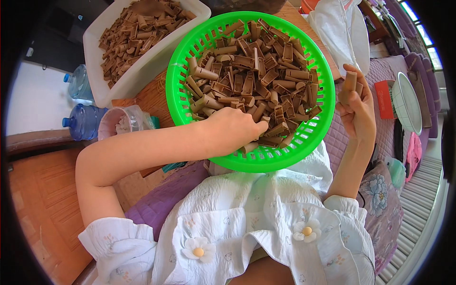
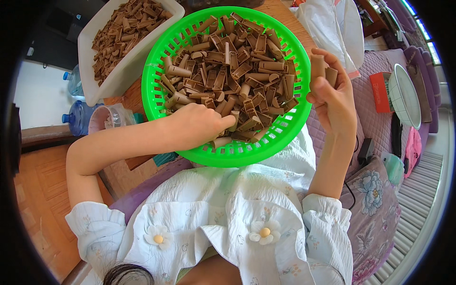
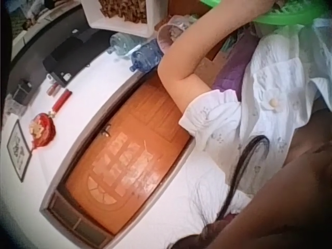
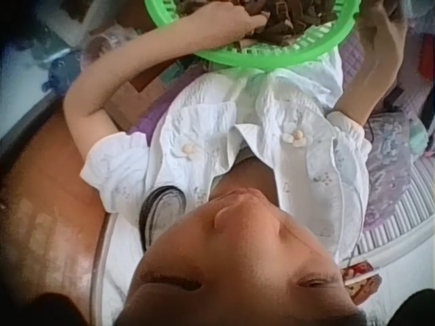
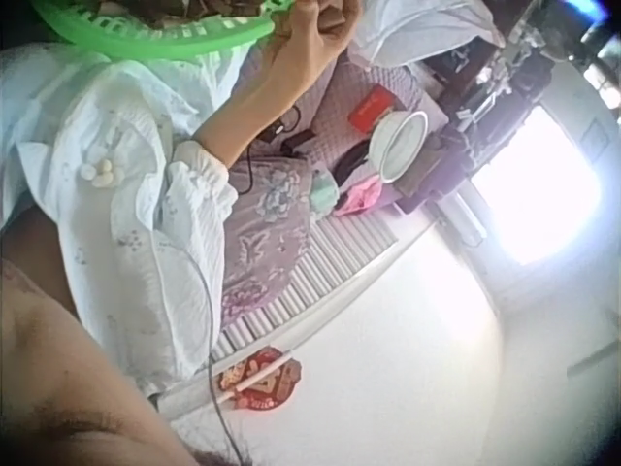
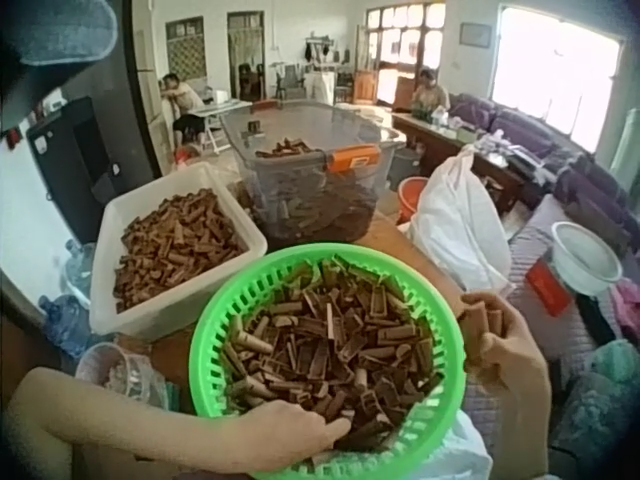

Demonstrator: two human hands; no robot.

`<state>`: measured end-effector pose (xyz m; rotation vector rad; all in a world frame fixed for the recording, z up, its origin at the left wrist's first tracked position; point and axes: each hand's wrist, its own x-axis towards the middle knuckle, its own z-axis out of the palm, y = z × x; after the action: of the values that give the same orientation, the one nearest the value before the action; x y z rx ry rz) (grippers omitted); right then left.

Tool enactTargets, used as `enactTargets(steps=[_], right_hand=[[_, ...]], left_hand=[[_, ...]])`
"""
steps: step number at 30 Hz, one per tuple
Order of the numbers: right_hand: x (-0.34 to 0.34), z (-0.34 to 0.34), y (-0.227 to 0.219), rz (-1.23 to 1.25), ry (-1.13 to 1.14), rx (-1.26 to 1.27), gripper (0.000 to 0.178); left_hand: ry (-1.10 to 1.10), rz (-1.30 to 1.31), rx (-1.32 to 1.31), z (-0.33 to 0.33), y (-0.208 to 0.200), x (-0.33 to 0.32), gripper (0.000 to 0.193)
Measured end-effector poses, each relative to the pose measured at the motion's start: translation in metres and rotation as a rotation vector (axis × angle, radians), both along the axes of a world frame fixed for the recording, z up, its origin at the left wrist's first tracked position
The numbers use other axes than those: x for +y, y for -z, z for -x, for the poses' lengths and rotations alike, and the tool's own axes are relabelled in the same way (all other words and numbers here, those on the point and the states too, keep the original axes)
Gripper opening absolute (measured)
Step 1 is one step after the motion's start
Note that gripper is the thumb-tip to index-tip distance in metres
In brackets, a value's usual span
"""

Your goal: The person sorts small plastic pieces from a large basket by hand.

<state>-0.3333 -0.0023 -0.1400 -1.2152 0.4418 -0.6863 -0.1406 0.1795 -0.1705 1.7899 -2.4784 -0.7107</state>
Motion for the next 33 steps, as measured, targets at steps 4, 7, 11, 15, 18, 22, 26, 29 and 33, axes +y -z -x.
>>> enactTargets(steps=[4, 7, 11, 15, 18, 22, 26, 29, 33], right_hand=[[-0.03, 0.015, 0.014, -0.432, -0.195, -0.236, 0.042], [-0.039, 0.016, 0.024, -0.801, -0.256, -0.431, 0.037], [-0.041, 0.015, 0.031, -0.76, -0.196, -0.364, 0.036], [-0.048, 0.012, 0.035, -0.852, -0.124, -0.361, 0.031], [-0.043, 0.005, 0.027, -0.809, 0.04, -0.25, 0.027], [-0.026, -0.004, 0.021, -0.362, 0.094, -0.075, 0.026], [-0.008, -0.016, 0.021, 0.799, 0.221, 0.762, 0.036], [0.013, -0.027, 0.013, 1.102, 0.234, 1.035, 0.043], [0.019, -0.039, 0.013, 1.142, 0.091, 1.233, 0.033]], left_hand=[[-0.084, 0.068, 0.111, -0.003, 0.004, 0.002, 0.028], [-0.163, 0.13, 0.329, -0.012, 0.005, 0.002, 0.029], [-0.299, -0.326, 0.501, -0.028, -0.014, -0.008, 0.032], [-0.57, -0.654, 1.076, -0.035, -0.004, -0.012, 0.042], [-0.663, -0.772, 1.447, -0.035, -0.007, -0.012, 0.037], [-0.577, -0.786, 1.48, -0.039, -0.004, -0.011, 0.033], [-0.51, -0.836, 1.398, -0.033, -0.006, -0.008, 0.028], [-0.42, -0.881, 1.291, -0.031, -0.005, -0.008, 0.027], [-0.423, -0.888, 1.236, -0.027, -0.01, -0.007, 0.023]])
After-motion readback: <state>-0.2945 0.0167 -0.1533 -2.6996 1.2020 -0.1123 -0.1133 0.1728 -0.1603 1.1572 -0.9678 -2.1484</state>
